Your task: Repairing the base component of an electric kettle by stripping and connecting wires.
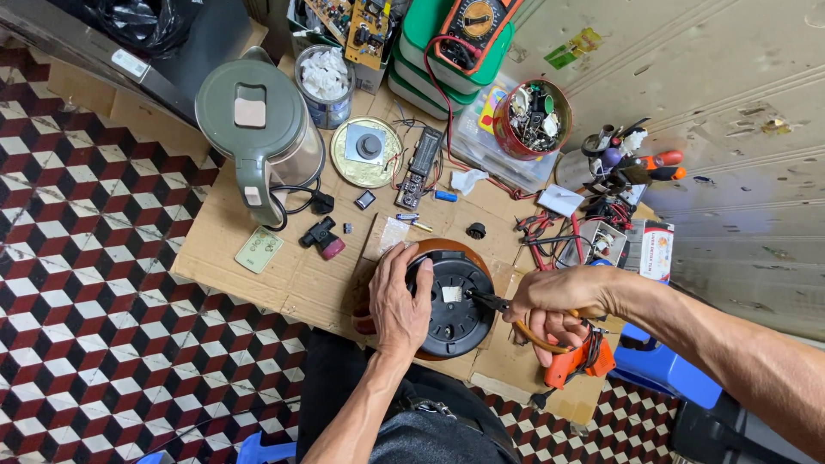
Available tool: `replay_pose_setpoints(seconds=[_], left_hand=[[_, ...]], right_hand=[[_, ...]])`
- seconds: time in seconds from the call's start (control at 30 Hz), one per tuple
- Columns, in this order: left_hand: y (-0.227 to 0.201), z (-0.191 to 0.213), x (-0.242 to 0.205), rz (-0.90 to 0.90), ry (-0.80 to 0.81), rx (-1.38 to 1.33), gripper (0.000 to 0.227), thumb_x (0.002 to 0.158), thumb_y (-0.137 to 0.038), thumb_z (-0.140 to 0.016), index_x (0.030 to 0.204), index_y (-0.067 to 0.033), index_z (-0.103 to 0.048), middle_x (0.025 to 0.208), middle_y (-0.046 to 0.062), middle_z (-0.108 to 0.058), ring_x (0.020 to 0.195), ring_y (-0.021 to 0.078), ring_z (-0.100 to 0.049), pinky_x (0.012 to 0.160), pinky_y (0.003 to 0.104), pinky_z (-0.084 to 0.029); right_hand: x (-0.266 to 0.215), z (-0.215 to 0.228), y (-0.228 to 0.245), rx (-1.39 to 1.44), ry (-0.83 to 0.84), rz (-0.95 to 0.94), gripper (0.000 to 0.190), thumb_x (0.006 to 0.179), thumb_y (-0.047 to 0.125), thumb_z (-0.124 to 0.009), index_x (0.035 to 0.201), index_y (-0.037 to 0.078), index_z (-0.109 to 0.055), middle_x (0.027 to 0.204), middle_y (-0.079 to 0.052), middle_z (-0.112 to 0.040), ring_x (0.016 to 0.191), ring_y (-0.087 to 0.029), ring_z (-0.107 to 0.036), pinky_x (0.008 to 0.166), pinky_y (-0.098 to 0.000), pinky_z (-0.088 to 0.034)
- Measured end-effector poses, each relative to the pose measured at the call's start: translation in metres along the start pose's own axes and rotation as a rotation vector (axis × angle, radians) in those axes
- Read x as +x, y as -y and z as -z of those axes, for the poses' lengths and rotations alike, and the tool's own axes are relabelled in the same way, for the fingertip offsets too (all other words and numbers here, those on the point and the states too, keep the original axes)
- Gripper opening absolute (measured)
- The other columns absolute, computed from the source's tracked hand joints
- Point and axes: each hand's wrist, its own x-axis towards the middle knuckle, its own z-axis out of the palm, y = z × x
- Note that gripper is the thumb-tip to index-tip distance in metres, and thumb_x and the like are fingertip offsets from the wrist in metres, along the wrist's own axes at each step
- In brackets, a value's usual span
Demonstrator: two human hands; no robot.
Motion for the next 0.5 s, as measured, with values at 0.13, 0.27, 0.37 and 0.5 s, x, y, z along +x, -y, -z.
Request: replay_pose_setpoints(seconds=[0.13, 0.27, 0.37, 0.5], left_hand=[[-0.001, 0.001, 0.001, -0.006, -0.009, -0.008, 0.042, 0.100, -0.034, -0.059, 0.130, -0.0054, -0.065, 0.137, 0.017, -0.062, 0.130, 0.0358, -0.055, 0.110, 0.048, -0.039], [0.000, 0.000, 0.000, -0.011, -0.009, -0.005, 0.042, 0.100, -0.034, -0.059, 0.130, -0.0048, -0.064, 0.137, 0.017, -0.062, 0.130, 0.0362, -0.055, 0.110, 0.048, -0.039], [-0.001, 0.000, 0.000, -0.014, -0.010, -0.010, 0.042, 0.100, -0.033, -0.059, 0.130, -0.0046, -0.064, 0.137, 0.017, -0.062, 0.130, 0.0362, -0.055, 0.110, 0.048, -0.039], [-0.001, 0.001, 0.000, -0.010, -0.014, -0.009, 0.042, 0.099, -0.034, -0.059, 0.129, -0.0051, -0.064, 0.136, 0.016, -0.063, 0.130, 0.0356, -0.056, 0.110, 0.048, -0.040]], right_hand=[[0.003, 0.002, 0.001, -0.053, -0.035, 0.021, 0.046, 0.102, 0.023, -0.049, 0.092, -0.019, -0.065, 0.073, -0.033, -0.075, 0.031, -0.015, -0.053, 0.026, -0.0277, -0.037], [0.005, -0.004, -0.003, 0.024, -0.028, 0.075, 0.035, 0.101, 0.022, -0.051, 0.087, -0.009, -0.062, 0.067, -0.032, -0.074, 0.027, -0.011, -0.044, 0.024, -0.0264, -0.029], [0.003, -0.018, -0.010, 0.243, -0.026, 0.004, 0.040, 0.104, 0.023, -0.051, 0.083, -0.009, -0.065, 0.064, -0.026, -0.074, 0.028, -0.006, -0.038, 0.024, -0.0233, -0.025], [0.028, -0.039, -0.047, 0.453, -0.073, 0.125, 0.047, 0.106, 0.026, -0.052, 0.081, -0.011, -0.066, 0.059, -0.023, -0.065, 0.028, -0.012, -0.037, 0.025, -0.0283, -0.026]])
